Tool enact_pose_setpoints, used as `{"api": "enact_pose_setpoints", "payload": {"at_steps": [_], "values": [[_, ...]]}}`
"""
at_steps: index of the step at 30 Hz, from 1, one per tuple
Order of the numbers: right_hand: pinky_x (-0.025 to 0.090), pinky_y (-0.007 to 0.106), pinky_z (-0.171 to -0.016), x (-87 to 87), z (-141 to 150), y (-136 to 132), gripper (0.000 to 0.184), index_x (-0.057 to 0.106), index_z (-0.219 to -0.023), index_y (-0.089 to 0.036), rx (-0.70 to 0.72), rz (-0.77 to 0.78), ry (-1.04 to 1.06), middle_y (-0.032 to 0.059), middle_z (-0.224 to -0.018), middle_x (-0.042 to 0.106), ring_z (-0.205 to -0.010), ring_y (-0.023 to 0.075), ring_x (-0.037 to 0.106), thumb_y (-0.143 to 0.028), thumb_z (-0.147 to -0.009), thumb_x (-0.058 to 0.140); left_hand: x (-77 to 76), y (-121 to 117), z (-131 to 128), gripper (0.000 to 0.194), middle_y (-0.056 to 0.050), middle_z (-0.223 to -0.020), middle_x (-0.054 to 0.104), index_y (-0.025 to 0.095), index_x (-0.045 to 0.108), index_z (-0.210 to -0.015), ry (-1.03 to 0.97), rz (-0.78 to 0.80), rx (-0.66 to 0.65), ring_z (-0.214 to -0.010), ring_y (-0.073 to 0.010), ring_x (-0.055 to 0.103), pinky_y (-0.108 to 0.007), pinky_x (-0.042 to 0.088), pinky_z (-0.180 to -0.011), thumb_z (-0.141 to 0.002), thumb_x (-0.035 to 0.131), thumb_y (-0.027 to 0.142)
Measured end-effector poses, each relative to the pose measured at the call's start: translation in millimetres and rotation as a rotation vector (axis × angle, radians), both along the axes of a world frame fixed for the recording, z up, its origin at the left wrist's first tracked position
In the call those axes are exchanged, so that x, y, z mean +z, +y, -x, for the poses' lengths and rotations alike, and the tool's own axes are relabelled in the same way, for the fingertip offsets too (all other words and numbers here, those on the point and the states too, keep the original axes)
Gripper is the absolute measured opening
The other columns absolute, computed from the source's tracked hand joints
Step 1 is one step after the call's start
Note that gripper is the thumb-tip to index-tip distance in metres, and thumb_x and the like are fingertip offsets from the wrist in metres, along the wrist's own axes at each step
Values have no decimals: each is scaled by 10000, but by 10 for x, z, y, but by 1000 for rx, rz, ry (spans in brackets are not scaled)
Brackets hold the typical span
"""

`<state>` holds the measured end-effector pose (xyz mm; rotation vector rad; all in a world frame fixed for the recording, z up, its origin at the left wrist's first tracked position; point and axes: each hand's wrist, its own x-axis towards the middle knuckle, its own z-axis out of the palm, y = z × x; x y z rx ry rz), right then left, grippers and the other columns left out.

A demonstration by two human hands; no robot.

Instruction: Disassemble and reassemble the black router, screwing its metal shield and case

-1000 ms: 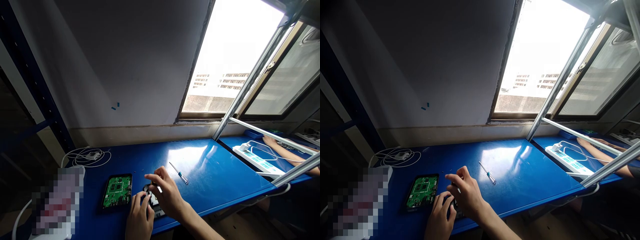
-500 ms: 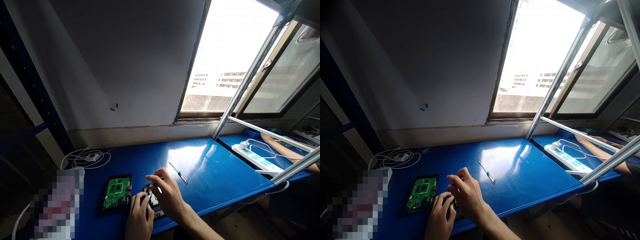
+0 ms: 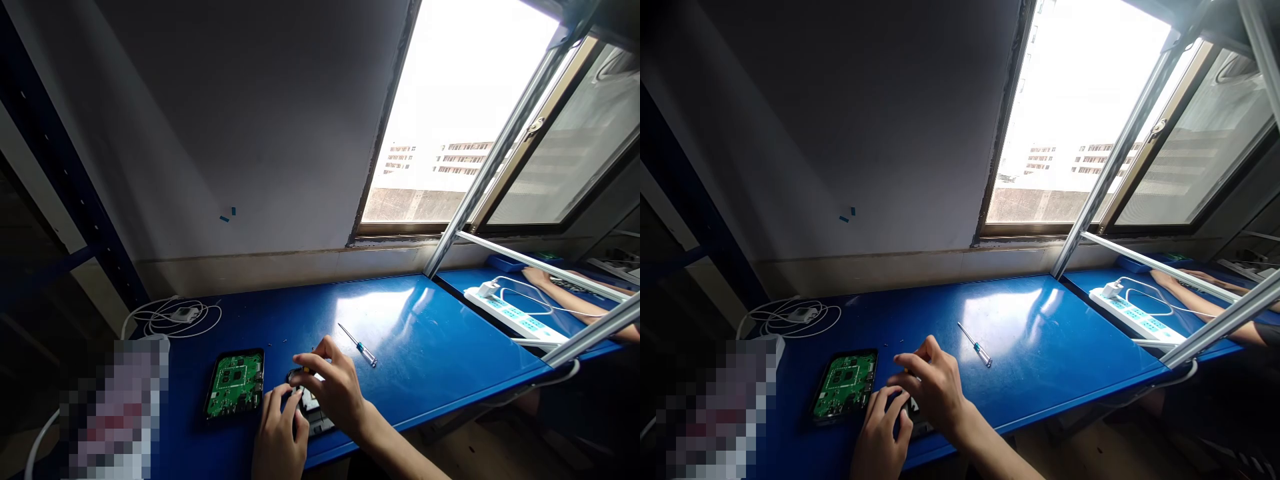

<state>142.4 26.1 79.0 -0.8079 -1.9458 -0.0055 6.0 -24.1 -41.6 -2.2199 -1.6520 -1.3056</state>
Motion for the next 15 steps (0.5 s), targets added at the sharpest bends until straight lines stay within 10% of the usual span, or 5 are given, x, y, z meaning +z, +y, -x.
{"api": "enact_pose_setpoints", "payload": {"at_steps": [7,15], "values": [[603,252,-701,89,-44,-152,502,401,-1512,-216,173,138,-134,120,-1168,684,-863,149,697,-118,-1019,396,23,3,-16,287,-87,-1049,683,224,691,-1041,-21,-4,6,-961,-246,699,-361,638,-792,-895,480,95],[552,221,-545,-15,-3,-51,197,737,-944,-212,-24,14,-5,36,-818,595,-668,125,638,-377,-968,631,36,-8,-9,267,-95,-1051,681,218,691,-1054,-23,-4,8,-959,-255,697,-363,640,-763,-897,501,116]]}}
